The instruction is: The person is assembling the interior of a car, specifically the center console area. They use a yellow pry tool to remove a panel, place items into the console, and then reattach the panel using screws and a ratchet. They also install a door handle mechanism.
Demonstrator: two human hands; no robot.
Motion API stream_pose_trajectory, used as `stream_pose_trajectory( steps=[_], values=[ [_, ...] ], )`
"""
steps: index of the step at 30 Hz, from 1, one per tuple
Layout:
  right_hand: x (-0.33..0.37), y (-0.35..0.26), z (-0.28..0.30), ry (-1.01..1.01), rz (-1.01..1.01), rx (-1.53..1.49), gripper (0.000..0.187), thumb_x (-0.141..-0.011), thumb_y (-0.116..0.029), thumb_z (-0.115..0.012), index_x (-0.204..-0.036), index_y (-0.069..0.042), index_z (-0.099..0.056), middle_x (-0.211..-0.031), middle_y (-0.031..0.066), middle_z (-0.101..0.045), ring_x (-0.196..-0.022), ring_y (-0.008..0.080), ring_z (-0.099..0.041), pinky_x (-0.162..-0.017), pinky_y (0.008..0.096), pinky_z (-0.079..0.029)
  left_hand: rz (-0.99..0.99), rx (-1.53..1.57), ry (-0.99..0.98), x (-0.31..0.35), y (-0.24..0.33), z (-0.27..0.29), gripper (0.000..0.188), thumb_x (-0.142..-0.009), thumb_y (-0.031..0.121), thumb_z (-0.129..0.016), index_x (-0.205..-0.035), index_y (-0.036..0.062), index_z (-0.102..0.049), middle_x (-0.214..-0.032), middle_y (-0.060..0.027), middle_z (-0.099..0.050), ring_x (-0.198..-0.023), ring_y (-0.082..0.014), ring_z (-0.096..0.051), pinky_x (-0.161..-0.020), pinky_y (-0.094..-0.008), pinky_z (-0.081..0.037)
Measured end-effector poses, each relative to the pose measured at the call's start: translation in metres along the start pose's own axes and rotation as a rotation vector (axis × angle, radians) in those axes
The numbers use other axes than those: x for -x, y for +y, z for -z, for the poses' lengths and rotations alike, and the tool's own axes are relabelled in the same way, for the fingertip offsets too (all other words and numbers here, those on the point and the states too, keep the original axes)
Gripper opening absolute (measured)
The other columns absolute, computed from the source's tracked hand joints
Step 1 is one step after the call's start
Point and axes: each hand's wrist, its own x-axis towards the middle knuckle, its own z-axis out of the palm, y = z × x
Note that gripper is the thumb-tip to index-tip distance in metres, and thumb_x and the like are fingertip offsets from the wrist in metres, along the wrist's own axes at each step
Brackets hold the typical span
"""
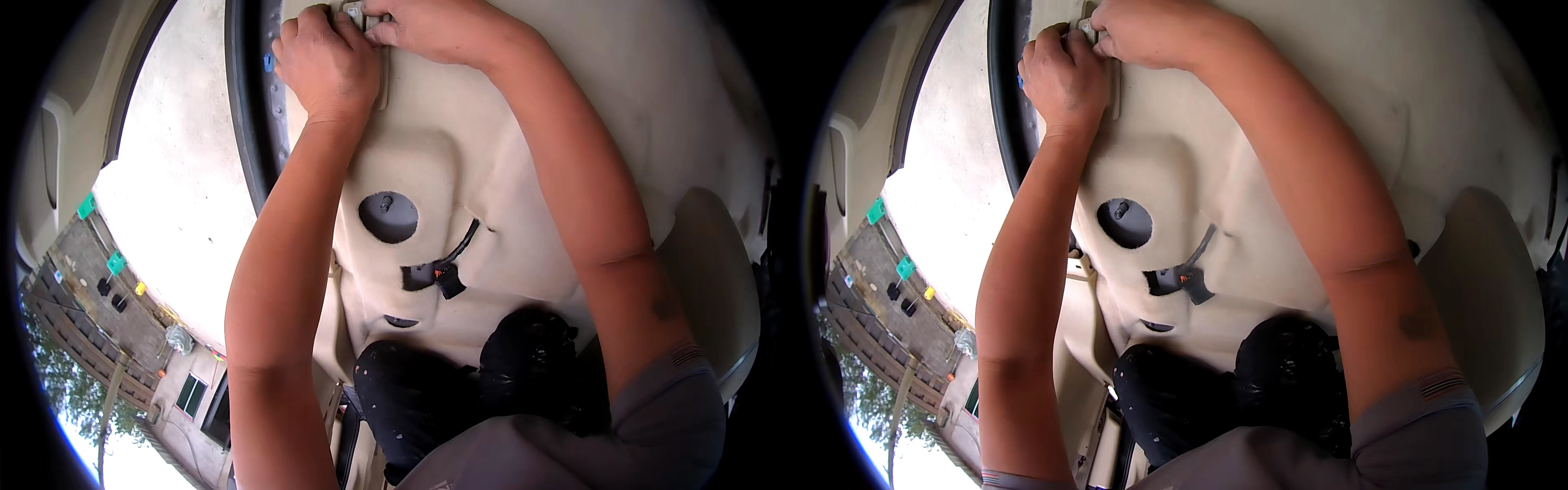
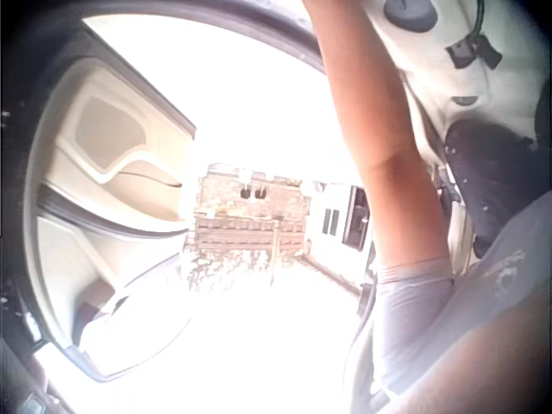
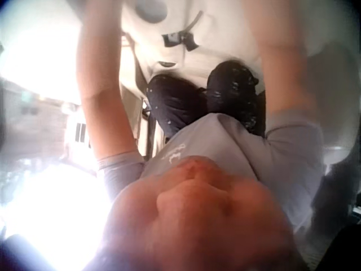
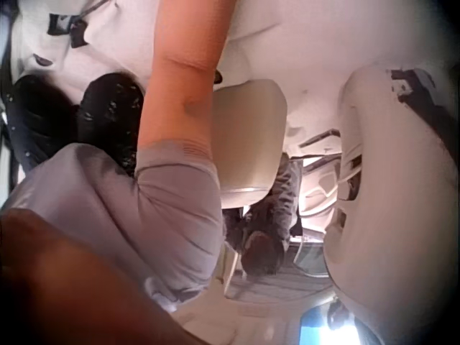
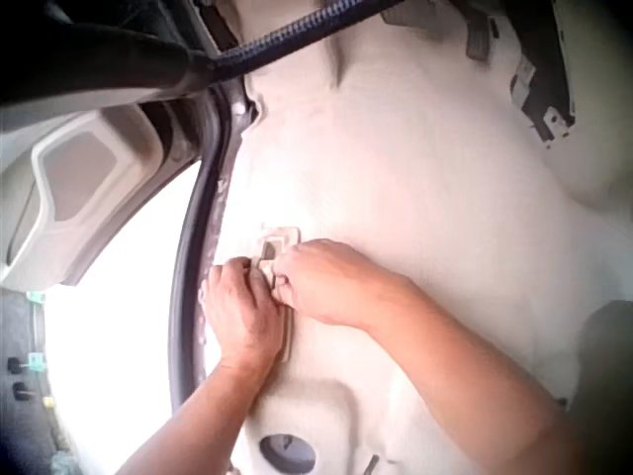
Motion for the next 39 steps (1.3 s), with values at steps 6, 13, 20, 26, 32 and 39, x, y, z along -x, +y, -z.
stream_pose_trajectory(
  steps=[6, 13, 20, 26, 32, 39],
  values=[
    [0.004, 0.007, -0.008, 0.158, -0.028, -0.072, 0.022, -0.085, -0.012, -0.067, -0.095, 0.006, -0.075, -0.102, 0.0277, -0.073, -0.096, 0.0407, -0.072, -0.084, 0.0482, -0.057, -0.634, 0.120, -0.408, 0.011, -0.032, 0.081, 0.072, -0.088, 0.026, -0.083, -0.150, 0.0095, -0.051, -0.151, -0.0174, -0.051, -0.133, -0.0336, -0.058, -0.103, -0.0430, -0.055],
    [0.000, 0.010, -0.012, 0.122, -0.040, -0.112, 0.021, -0.083, -0.007, -0.064, -0.094, 0.007, -0.076, -0.101, 0.0282, -0.073, -0.095, 0.0409, -0.073, -0.084, 0.0470, -0.058, -0.839, -0.170, -0.434, 0.005, -0.006, 0.092, 0.060, -0.082, 0.020, -0.086, -0.135, 0.0043, -0.062, -0.131, -0.0174, -0.069, -0.121, -0.0370, -0.068, -0.095, -0.0402, -0.061],
    [-0.008, 0.005, -0.024, 0.213, -0.055, -0.199, 0.019, -0.083, -0.003, -0.064, -0.093, 0.008, -0.076, -0.098, 0.0298, -0.072, -0.094, 0.0417, -0.073, -0.083, 0.0472, -0.058, -0.923, -0.193, -0.165, 0.041, -0.047, 0.071, 0.050, -0.088, 0.022, -0.082, -0.127, -0.0048, -0.066, -0.127, -0.0254, -0.069, -0.115, -0.0355, -0.072, -0.087, -0.0362, -0.063],
    [-0.004, 0.009, -0.010, 0.159, -0.100, -0.147, 0.018, -0.081, -0.003, -0.067, -0.093, 0.008, -0.075, -0.095, 0.0296, -0.072, -0.093, 0.0414, -0.072, -0.083, 0.0469, -0.057, -0.794, 0.004, -0.020, 0.051, -0.047, 0.056, 0.043, -0.084, 0.016, -0.085, -0.119, -0.0040, -0.070, -0.121, -0.0234, -0.073, -0.111, -0.0336, -0.074, -0.086, -0.0355, -0.064],
    [-0.003, -0.008, 0.012, 0.017, -0.171, -0.185, 0.022, -0.082, -0.008, -0.076, -0.100, 0.005, -0.075, -0.095, 0.0276, -0.072, -0.086, 0.0390, -0.071, -0.079, 0.0441, -0.056, -0.524, 0.168, -0.092, 0.047, -0.037, 0.061, 0.042, -0.075, 0.017, -0.088, -0.113, 0.0033, -0.075, -0.119, -0.0158, -0.075, -0.104, -0.0291, -0.075, -0.085, -0.0345, -0.062],
    [-0.007, 0.007, -0.004, 0.063, -0.165, -0.252, 0.032, -0.090, -0.017, -0.078, -0.113, 0.003, -0.071, -0.094, 0.0177, -0.073, -0.082, 0.0254, -0.067, -0.078, 0.0391, -0.054, 0.253, 0.168, -0.372, 0.065, 0.011, 0.102, 0.070, -0.066, 0.029, -0.096, -0.113, -0.0098, -0.063, -0.106, -0.0267, -0.066, -0.094, -0.0418, -0.067, -0.081, -0.0464, -0.056]
  ],
)
